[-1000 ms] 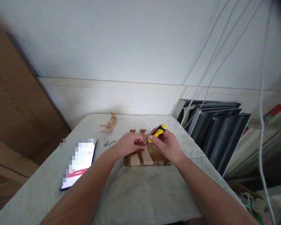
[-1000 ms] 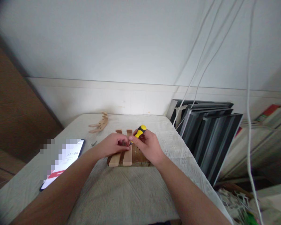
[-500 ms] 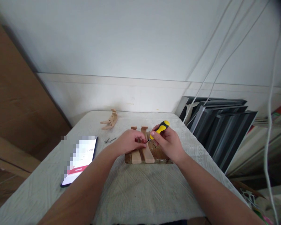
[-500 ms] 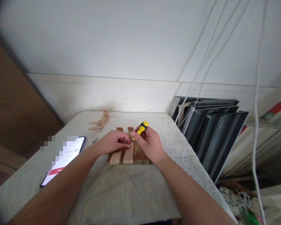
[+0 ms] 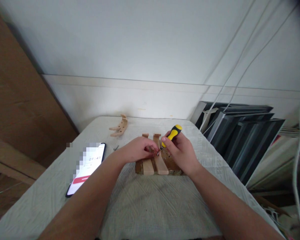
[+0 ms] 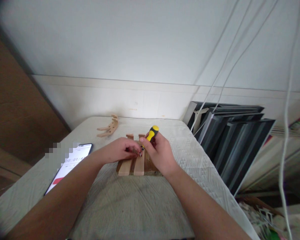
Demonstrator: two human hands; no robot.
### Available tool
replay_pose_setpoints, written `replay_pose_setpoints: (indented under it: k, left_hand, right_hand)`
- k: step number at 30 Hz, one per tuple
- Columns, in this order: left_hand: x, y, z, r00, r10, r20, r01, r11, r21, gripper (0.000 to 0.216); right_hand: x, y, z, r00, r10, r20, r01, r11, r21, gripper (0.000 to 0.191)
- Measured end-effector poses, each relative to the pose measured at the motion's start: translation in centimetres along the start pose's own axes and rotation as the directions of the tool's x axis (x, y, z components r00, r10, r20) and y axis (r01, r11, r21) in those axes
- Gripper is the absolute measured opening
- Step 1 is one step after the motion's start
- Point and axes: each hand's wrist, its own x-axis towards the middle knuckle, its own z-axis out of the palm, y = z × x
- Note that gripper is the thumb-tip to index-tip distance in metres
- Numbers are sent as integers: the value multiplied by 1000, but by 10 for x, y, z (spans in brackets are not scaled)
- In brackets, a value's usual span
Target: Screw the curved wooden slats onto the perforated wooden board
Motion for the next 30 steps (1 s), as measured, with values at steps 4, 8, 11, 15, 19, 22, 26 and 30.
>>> replay_pose_setpoints:
  k: [4,8,11,15,19,22,26,30]
  left_hand:
    - [0,1,-1,1000,-8,17,8,1000,22,23]
    - [0,3,-1,1000,-9,12,8,999,48,24]
    - [1,2,-1,1000,8,12,-9,998,57,22]
    - [1,0,-1,999,45,9,-45,998,50,19]
    - [2,-1,-1,998,61,16,-62,998,35,17]
    - [2,-1,-1,999,41,31,-41,999,7,20]
    - [1,1,-1,999,3,39,-2,1000,-21,24]
    - [1,3,-1,999,21,35,-20,999,-39,17]
  right_hand:
    - [5,3,3,1000,19,-9,-19,1000,21,26]
    - [8,0,5,994,107,14,-108,988,111,28]
    - [9,-6,2,980,194,47,-200,953,229,28]
    - [10,-12,-8,974,195,118,-226,893,389,25]
    - [11,-9,-12,978,129,161,-177,924,338,18]
    - [12,0,-7,988,97,117,-130,939,317,24]
    - [12,11,1,997,62,56,-77,936,343,32]
    - [10,10,3,995,81,52,-95,922,374,32]
